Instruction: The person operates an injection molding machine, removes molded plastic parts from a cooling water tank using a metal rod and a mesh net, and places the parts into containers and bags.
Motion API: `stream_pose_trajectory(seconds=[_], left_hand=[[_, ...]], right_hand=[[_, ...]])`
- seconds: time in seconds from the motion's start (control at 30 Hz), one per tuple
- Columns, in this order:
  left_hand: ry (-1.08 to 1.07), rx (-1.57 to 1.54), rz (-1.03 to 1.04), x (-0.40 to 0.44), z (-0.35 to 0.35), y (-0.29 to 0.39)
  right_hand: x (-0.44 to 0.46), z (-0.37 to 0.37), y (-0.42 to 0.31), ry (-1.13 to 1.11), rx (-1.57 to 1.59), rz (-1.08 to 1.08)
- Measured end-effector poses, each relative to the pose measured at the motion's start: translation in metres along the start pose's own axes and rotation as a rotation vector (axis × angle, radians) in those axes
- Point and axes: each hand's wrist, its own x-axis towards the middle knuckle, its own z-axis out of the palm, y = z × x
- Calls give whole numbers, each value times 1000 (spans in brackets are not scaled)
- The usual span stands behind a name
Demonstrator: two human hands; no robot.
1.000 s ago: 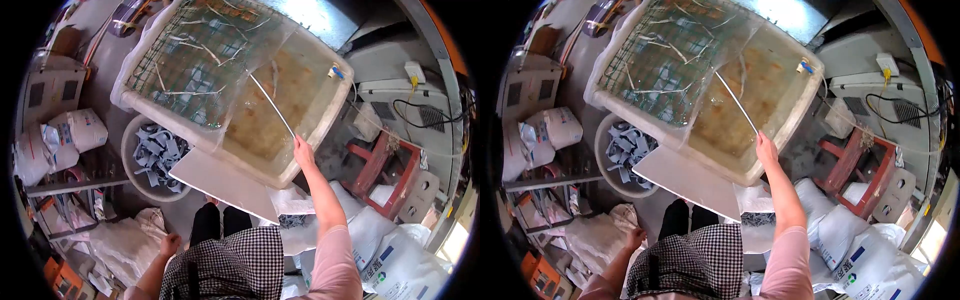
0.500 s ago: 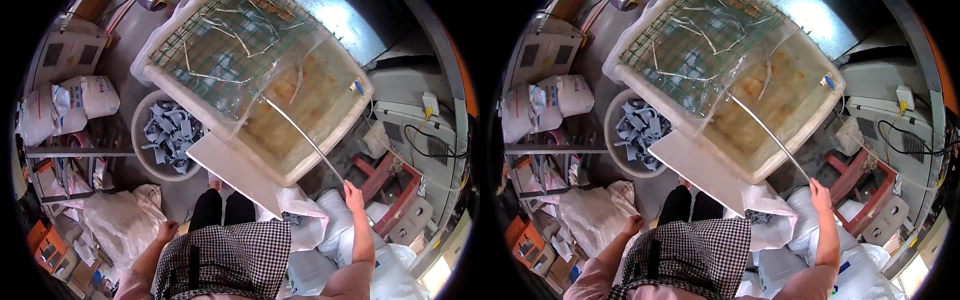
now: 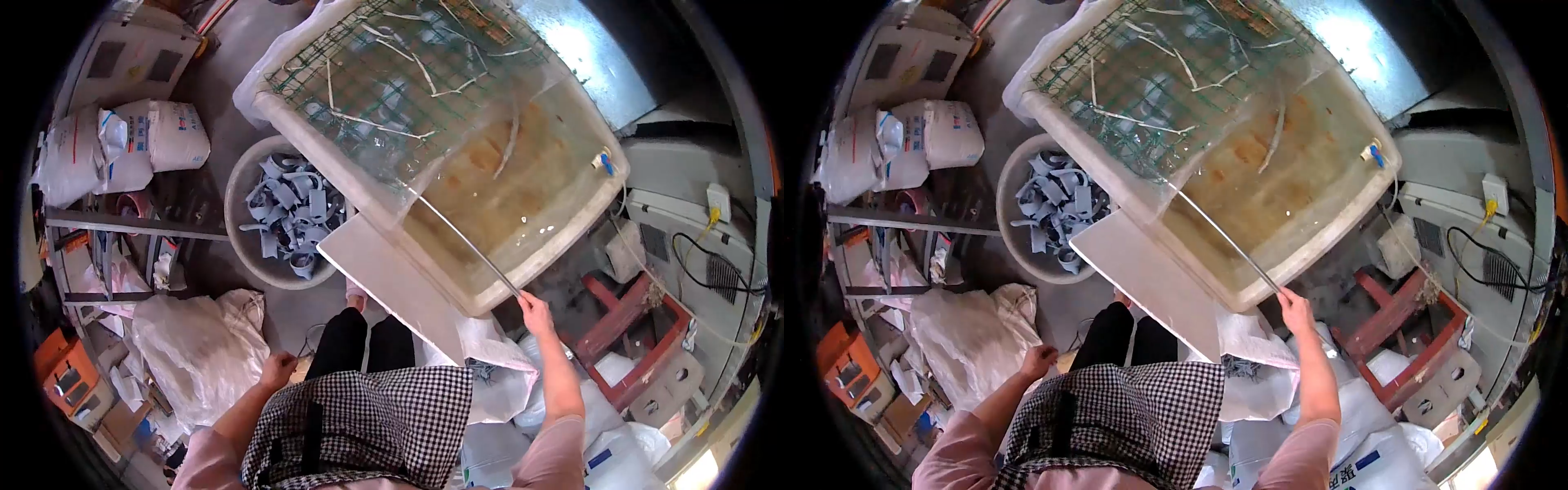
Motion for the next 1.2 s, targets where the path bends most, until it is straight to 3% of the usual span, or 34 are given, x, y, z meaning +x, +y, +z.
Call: stream_pose_trajectory(seconds=[0.2,0.37,0.5,0.77,0.9,1.0,1.07,1.2], left_hand=[[-25,-10,-54,-1,8,1],[-13,-82,-95,-5,20,-7],[-10,-123,-110,-7,17,6],[-34,-12,-33,5,7,-4],[-9,-54,-73,2,10,17],[17,3,2,1,12,26],[24,-9,12,7,17,11],[-5,0,-11,5,8,14]], right_hand=[[72,73,-37,18,128,-116],[114,100,-117,-9,205,-145],[114,116,-112,-5,335,-283],[-40,23,1,14,165,15],[-44,14,-7,104,145,12],[-11,32,-39,102,100,69],[19,54,-55,144,162,-28],[73,74,-121,149,260,-14]])
